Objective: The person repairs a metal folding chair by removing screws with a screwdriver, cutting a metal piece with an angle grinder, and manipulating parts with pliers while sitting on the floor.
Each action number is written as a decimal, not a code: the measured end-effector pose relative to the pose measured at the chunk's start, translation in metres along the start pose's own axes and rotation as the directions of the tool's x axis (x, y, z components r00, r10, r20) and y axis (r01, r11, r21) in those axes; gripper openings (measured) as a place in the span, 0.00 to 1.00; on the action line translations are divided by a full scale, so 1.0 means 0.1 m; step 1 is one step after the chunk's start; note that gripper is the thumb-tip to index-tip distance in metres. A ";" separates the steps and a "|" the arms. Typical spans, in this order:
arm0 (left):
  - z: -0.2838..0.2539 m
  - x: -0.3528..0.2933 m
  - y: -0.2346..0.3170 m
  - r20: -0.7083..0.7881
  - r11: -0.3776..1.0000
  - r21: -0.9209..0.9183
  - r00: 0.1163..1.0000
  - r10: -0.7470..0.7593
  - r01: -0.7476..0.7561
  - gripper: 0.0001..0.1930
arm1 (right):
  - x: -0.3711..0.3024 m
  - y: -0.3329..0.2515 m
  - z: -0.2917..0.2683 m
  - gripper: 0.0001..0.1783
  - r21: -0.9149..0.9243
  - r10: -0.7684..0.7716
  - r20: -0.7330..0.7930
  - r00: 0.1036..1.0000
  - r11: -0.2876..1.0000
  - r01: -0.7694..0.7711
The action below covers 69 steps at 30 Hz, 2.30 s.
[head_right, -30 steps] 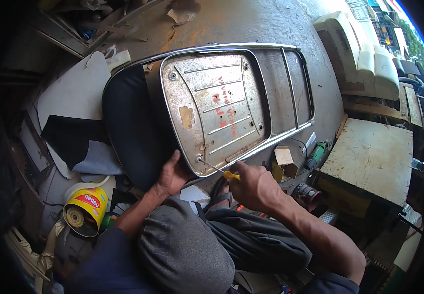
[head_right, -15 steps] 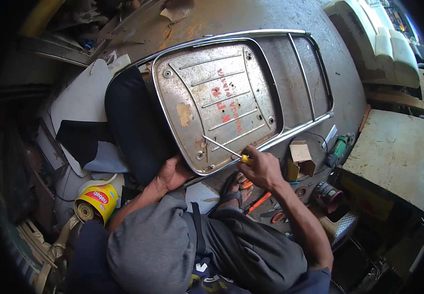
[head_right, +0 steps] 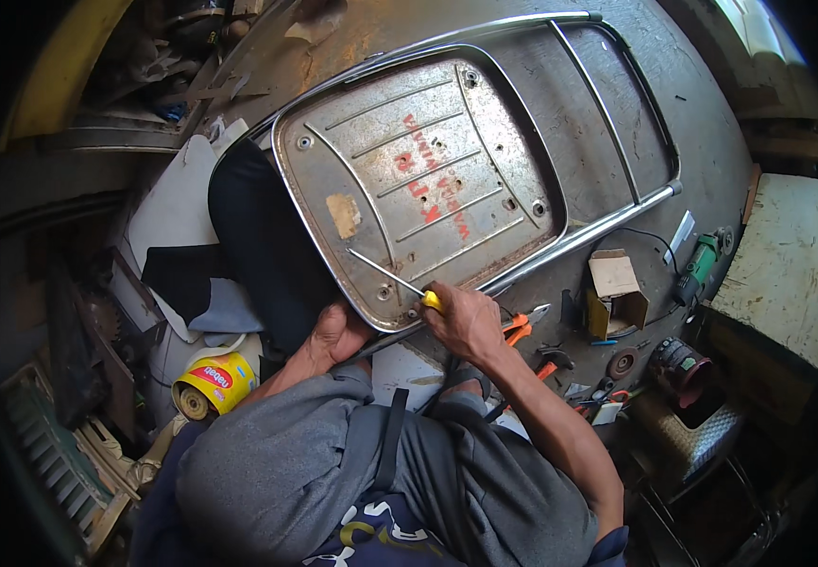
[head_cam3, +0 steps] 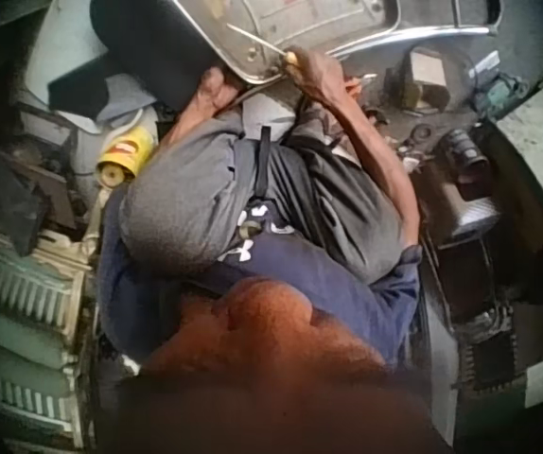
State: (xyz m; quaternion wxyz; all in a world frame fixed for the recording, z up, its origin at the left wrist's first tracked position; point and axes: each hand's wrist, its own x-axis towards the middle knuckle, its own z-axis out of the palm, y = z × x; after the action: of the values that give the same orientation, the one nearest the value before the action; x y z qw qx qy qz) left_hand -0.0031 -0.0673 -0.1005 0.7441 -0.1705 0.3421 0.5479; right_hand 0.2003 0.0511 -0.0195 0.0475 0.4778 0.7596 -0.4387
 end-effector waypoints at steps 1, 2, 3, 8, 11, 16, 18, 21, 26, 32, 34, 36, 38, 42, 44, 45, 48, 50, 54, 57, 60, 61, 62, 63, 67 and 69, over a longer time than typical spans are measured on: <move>0.00 0.00 0.00 0.008 0.999 -0.023 1.000 -0.022 0.022 0.34 | -0.01 0.01 0.01 0.17 0.005 -0.001 -0.004 1.000 1.000 0.001; -0.02 0.01 0.01 0.017 0.998 -0.047 0.999 -0.043 0.044 0.34 | -0.02 0.03 0.02 0.16 0.010 -0.001 -0.008 1.000 1.000 0.001; -0.02 0.00 0.02 0.027 0.995 -0.070 0.998 -0.065 0.066 0.34 | -0.03 0.04 0.03 0.16 0.015 -0.001 -0.012 1.000 1.000 0.002; 0.12 0.01 0.10 0.119 0.974 -0.216 0.992 -0.045 0.070 0.29 | -0.01 0.05 0.02 0.14 0.023 0.021 -0.005 1.000 1.000 -0.021; -0.05 0.09 0.02 0.037 0.986 -0.167 0.999 -0.006 0.013 0.28 | -0.01 0.02 0.04 0.14 0.025 0.020 0.009 1.000 0.999 -0.021; -0.01 0.11 -0.08 -0.072 0.995 -0.079 0.996 0.059 -0.065 0.25 | -0.05 -0.02 0.05 0.16 0.019 -0.024 0.017 1.000 1.000 0.024; 0.00 0.10 -0.07 -0.104 0.994 -0.064 0.992 0.078 -0.085 0.23 | -0.09 -0.08 0.00 0.16 0.052 -0.172 -0.031 0.985 0.983 0.174; -0.11 0.10 -0.09 -0.093 0.996 -0.004 0.992 0.085 -0.085 0.23 | -0.15 0.02 0.10 0.17 -0.153 -0.339 0.109 0.934 0.923 0.353; -0.24 0.10 -0.13 0.037 0.990 -0.072 0.992 0.122 -0.120 0.22 | -0.24 0.09 0.24 0.16 -0.132 -0.338 -0.042 0.940 0.935 0.330; -0.11 0.07 -0.06 0.037 0.416 0.800 0.727 0.685 -0.433 0.19 | -0.25 0.06 0.25 0.14 -0.083 -0.355 -0.060 0.933 0.933 0.350; -0.09 0.04 -0.04 0.060 0.306 0.872 0.704 0.708 -0.382 0.17 | -0.24 0.07 0.24 0.14 -0.088 -0.369 -0.049 0.928 0.927 0.364; -0.09 0.05 -0.01 0.075 0.257 0.890 0.678 0.731 -0.377 0.15 | -0.22 0.05 0.22 0.14 -0.074 -0.359 -0.048 0.932 0.932 0.355; -0.09 0.05 -0.01 0.073 0.278 0.866 0.655 0.752 -0.416 0.14 | -0.24 0.04 0.22 0.15 -0.069 -0.327 -0.026 0.945 0.943 0.324; -0.11 0.06 -0.01 0.165 0.260 0.838 0.676 0.718 -0.480 0.17 | -0.24 0.03 0.15 0.17 -0.078 -0.242 0.077 0.967 0.966 0.248; -0.07 0.03 0.00 0.173 0.165 0.890 0.649 0.741 -0.425 0.17 | -0.25 -0.05 0.01 0.18 -0.061 -0.231 0.089 0.969 0.970 0.237; -0.10 0.02 0.00 0.148 0.194 0.890 0.664 0.733 -0.413 0.17 | -0.30 -0.16 -0.16 0.19 -0.046 -0.232 0.066 0.970 0.971 0.236; -0.11 0.07 0.00 0.100 0.215 0.893 0.640 0.762 -0.394 0.15 | -0.43 -0.39 -0.66 0.23 -0.192 -0.176 0.114 0.978 0.962 0.195; -0.11 0.10 -0.03 0.111 0.193 0.896 0.623 0.774 -0.400 0.15 | -0.51 -0.60 -0.89 0.24 -0.351 -0.120 0.166 0.979 0.921 0.172; -0.09 0.11 -0.05 0.085 0.193 0.900 0.593 0.801 -0.390 0.16 | -0.58 -0.91 -0.99 0.22 -0.521 -0.127 0.212 0.969 0.824 0.222; -0.04 0.09 -0.05 0.098 0.169 0.904 0.574 0.813 -0.394 0.18 | -0.53 -1.10 -0.93 0.22 -0.572 -0.147 0.249 0.957 0.776 0.267; -0.04 0.10 -0.07 0.113 0.133 0.915 0.558 0.822 -0.382 0.18 | -0.42 -1.32 -0.89 0.25 -0.592 -0.054 0.371 0.927 0.755 0.281; -0.08 0.11 -0.08 0.103 0.139 0.916 0.556 0.825 -0.376 0.19 | -0.39 -1.36 -0.86 0.25 -0.604 -0.048 0.383 0.923 0.743 0.289; -0.11 0.12 -0.09 0.092 0.145 0.918 0.555 0.827 -0.368 0.19 | -0.36 -1.40 -0.82 0.24 -0.614 -0.043 0.395 0.918 0.731 0.298; -0.15 0.12 -0.10 0.080 0.152 0.921 0.553 0.829 -0.360 0.19 | -0.33 -1.44 -0.79 0.24 -0.624 -0.038 0.407 0.913 0.718 0.308; -0.09 0.13 -0.10 0.108 0.139 0.914 0.558 0.823 -0.381 0.20 | -0.24 -1.75 -0.76 0.17 -0.671 0.074 0.421 0.904 0.697 0.255; 0.01 0.07 -0.05 0.058 0.199 0.916 0.605 0.794 -0.348 0.21 | -0.25 -1.76 -0.70 0.14 -0.702 0.110 0.392 0.913 0.678 0.220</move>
State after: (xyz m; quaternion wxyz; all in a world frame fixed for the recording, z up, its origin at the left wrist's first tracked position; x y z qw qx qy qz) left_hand 0.0032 -0.0639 -0.1052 0.3510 0.2575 0.7596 0.4832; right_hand 0.1031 0.0558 0.1455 0.3765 0.2938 0.8584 -0.1875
